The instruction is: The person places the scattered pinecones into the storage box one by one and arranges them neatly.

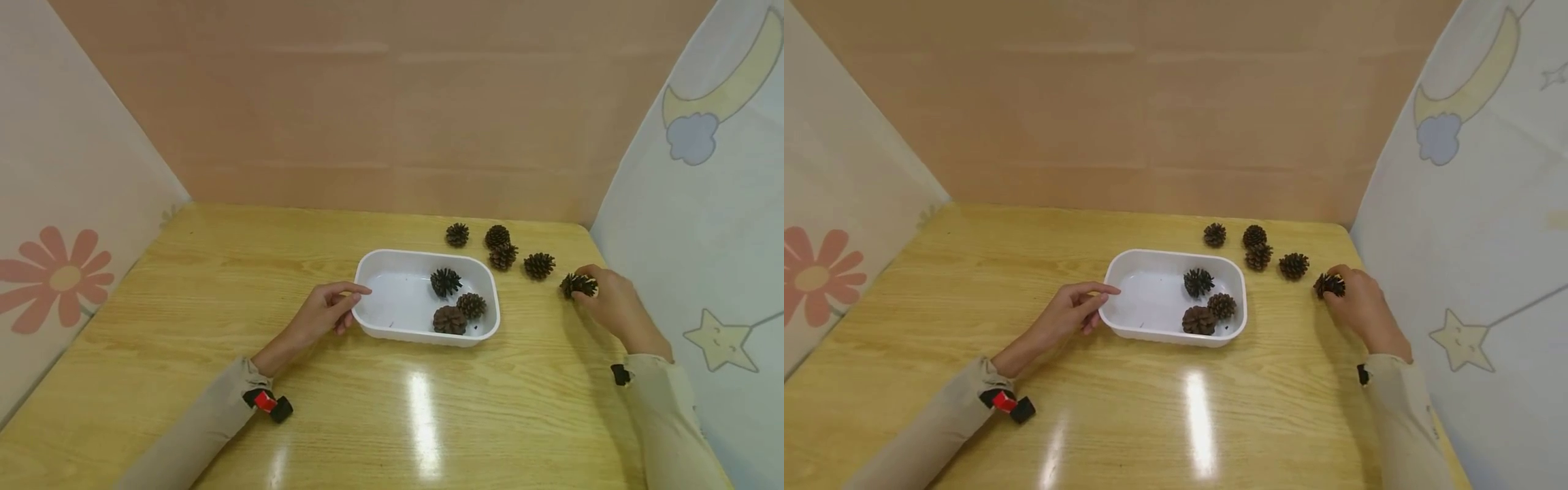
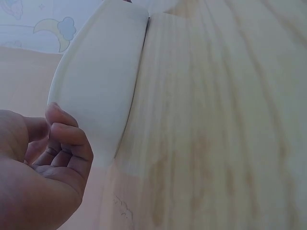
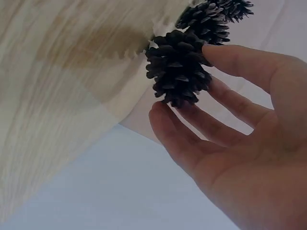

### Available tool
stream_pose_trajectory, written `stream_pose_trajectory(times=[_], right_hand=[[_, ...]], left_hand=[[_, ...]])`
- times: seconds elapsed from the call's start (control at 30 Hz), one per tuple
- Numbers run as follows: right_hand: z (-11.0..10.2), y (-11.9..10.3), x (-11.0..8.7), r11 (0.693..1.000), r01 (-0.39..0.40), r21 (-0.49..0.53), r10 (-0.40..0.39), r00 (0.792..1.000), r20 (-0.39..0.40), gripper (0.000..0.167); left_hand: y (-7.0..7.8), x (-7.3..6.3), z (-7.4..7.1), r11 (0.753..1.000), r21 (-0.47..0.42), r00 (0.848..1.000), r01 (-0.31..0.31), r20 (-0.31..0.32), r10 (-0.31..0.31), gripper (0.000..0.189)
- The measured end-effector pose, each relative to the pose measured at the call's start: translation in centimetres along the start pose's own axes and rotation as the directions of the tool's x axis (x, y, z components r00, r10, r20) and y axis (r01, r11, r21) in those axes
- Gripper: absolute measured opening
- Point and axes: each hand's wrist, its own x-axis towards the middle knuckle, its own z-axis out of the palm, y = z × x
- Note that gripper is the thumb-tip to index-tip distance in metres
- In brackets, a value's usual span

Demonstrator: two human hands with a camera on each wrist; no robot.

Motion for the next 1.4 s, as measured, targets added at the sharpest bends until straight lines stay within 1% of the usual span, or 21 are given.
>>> stream_pose_trajectory(times=[0.27,0.6,0.87,1.1,1.4], right_hand=[[0.58,0.15,-0.11,0.999,-0.023,0.041,0.022,1.000,0.019,0.050],[0.62,-0.06,-0.04,1.000,0.000,0.025,0.000,1.000,-0.015,0.048],[0.59,0.16,-0.09,1.000,0.017,0.020,-0.017,1.000,-0.015,0.048],[0.69,-0.03,-0.14,1.000,0.008,0.024,-0.008,1.000,-0.010,0.046],[0.58,-0.04,-0.14,1.000,0.021,0.017,-0.021,1.000,-0.021,0.047]], left_hand=[[-0.11,-0.10,0.05,1.000,0.000,1.000,0.014,-0.003,-0.014,0.029],[-0.11,-0.10,-0.07,1.000,-0.011,1.000,0.006,-0.002,-0.006,0.029],[-0.29,-0.11,-0.21,1.000,-0.015,1.000,0.009,0.000,-0.009,0.030],[-0.34,-0.12,-0.26,1.000,-0.024,1.000,0.007,0.006,-0.007,0.031],[-0.33,-0.10,-0.28,0.999,-0.038,1.000,0.008,0.009,-0.007,0.031]])
